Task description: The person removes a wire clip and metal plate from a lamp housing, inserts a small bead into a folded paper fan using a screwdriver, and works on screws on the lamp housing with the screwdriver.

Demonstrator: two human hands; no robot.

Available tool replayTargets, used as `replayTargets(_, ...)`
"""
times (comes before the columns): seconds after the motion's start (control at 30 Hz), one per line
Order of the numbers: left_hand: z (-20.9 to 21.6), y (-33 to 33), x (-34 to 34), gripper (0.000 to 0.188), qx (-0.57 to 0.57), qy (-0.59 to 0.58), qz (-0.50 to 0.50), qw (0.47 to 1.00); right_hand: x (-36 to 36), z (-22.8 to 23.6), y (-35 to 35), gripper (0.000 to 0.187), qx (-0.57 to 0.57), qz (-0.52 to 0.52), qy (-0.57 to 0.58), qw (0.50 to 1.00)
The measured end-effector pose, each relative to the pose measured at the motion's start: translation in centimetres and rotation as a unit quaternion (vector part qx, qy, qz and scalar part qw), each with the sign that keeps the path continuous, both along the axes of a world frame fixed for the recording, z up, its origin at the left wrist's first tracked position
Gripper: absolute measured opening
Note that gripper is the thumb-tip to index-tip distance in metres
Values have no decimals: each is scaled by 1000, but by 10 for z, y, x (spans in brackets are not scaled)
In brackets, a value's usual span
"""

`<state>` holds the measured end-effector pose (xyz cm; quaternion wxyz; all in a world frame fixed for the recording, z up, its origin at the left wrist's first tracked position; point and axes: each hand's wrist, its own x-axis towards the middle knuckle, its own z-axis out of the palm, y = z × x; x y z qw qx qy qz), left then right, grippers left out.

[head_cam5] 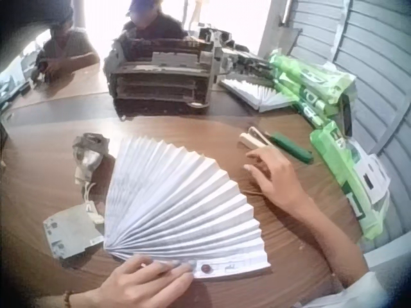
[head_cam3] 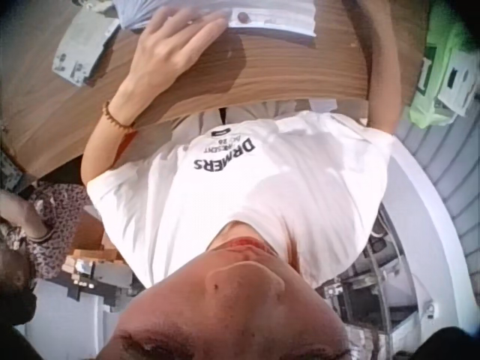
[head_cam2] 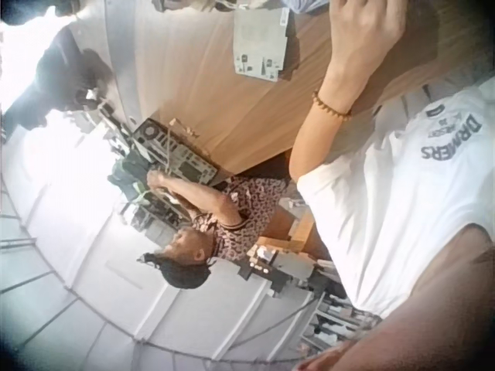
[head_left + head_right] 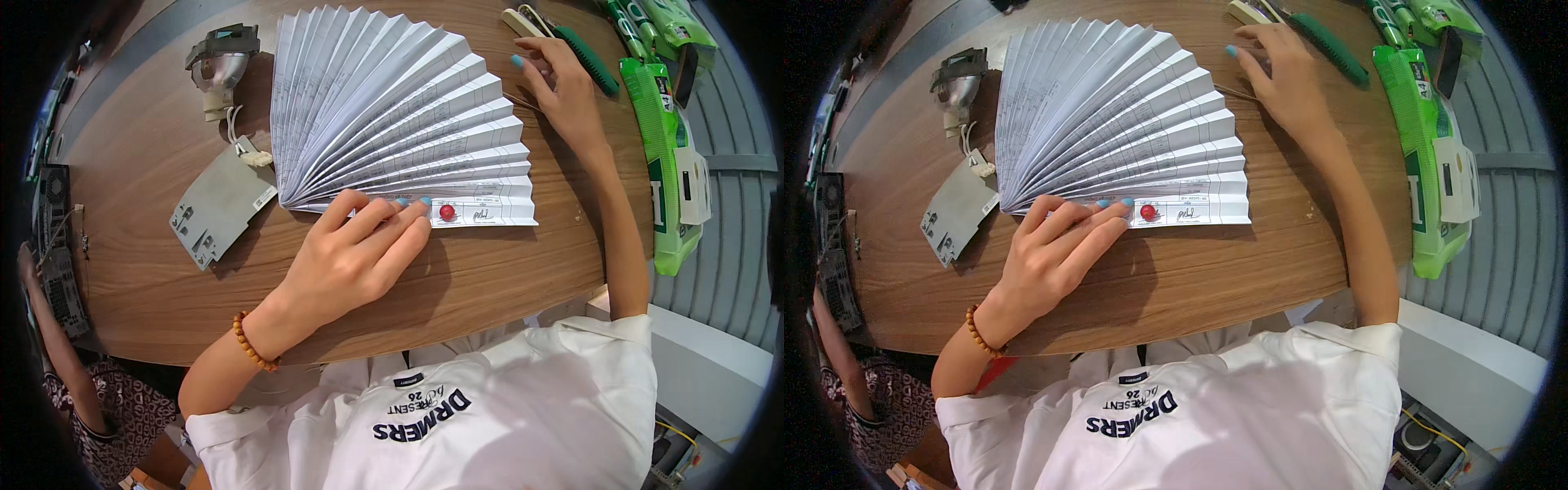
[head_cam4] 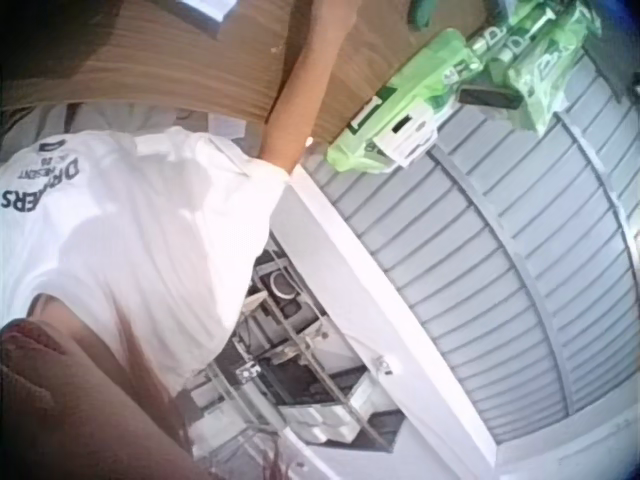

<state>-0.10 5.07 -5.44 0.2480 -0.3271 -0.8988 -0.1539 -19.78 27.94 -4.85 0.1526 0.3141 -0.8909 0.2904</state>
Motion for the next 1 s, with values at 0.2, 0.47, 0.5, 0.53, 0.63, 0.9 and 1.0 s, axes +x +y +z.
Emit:
replayTargets(0.2, 1, 2, 2, 29, 13, -29, 5, 999, 7, -4, 10, 18, 20, 65, 66, 996)
replayTargets(0.47, -1, 1, 2, 29, 20, -35, 4, 999, 25, 7, 22, 8, 29, 68, 18, 997)
replayTargets(0.5, -1, 1, 2, 28, 19, -37, 4, 999, 27, 8, 21, 9, -44, 27, -16, 999)
replayTargets(0.53, -2, 2, 1, 28, 24, -33, 3, 999, 27, 12, 25, 9, -39, 27, -13, 999)
replayTargets(0.63, -3, 4, -1, 19, 39, 20, 7, 999, 31, 25, 33, 10, -137, -22, -97, 986)
replayTargets(0.9, -1, 2, 1, 25, 39, -9, 5, 999, 74, 61, -2, 36, -564, 214, -404, 688)
replayTargets(1.0, -1, 0, 3, 30, 30, -33, 6, 999, 99, 52, -36, 42, -527, 287, -495, 628)
